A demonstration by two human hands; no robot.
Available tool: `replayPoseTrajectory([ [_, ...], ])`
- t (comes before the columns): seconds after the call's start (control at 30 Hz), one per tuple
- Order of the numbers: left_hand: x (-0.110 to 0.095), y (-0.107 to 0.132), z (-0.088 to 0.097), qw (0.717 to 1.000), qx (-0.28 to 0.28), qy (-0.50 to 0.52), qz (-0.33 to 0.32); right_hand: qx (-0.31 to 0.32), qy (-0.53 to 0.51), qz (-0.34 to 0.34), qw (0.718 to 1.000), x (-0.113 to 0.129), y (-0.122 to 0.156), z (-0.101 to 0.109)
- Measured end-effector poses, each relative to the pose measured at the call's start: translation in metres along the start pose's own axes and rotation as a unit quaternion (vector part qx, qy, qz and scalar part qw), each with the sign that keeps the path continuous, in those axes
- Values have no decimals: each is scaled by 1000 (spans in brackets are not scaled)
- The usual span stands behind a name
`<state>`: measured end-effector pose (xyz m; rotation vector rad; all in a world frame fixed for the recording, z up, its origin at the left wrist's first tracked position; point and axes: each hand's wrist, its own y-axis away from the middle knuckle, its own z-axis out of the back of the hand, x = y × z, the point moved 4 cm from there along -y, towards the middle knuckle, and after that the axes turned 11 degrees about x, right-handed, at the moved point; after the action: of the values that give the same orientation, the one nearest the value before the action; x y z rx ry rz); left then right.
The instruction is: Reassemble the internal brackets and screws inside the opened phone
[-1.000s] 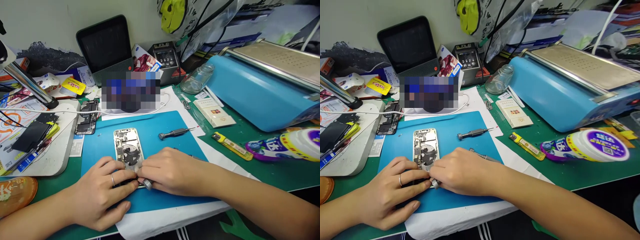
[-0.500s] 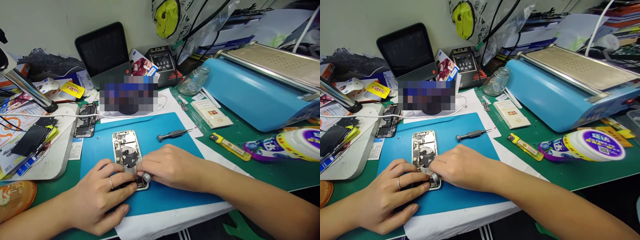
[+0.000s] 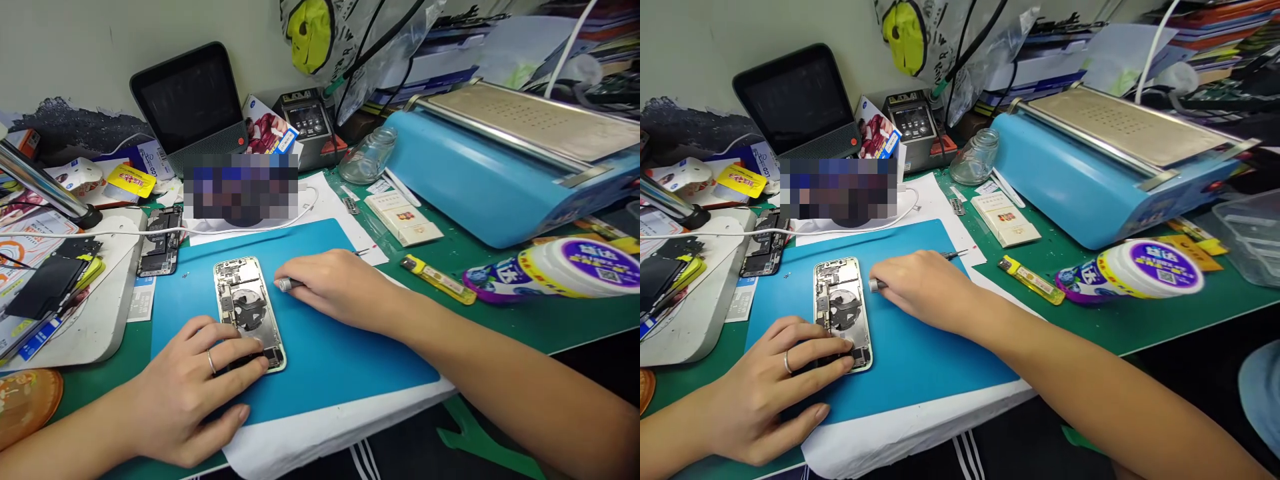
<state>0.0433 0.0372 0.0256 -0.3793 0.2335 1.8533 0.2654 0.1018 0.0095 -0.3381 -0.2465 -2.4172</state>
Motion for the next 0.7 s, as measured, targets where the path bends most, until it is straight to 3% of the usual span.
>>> replayPoseTrajectory([
  [0.43, 0, -2, 0, 997, 67, -33, -7, -66, -34, -43, 996, -7, 4, 10],
  [0.7, -1, -3, 0, 996, 82, -33, 0, -233, -129, -61, 962, -8, 14, 31],
])
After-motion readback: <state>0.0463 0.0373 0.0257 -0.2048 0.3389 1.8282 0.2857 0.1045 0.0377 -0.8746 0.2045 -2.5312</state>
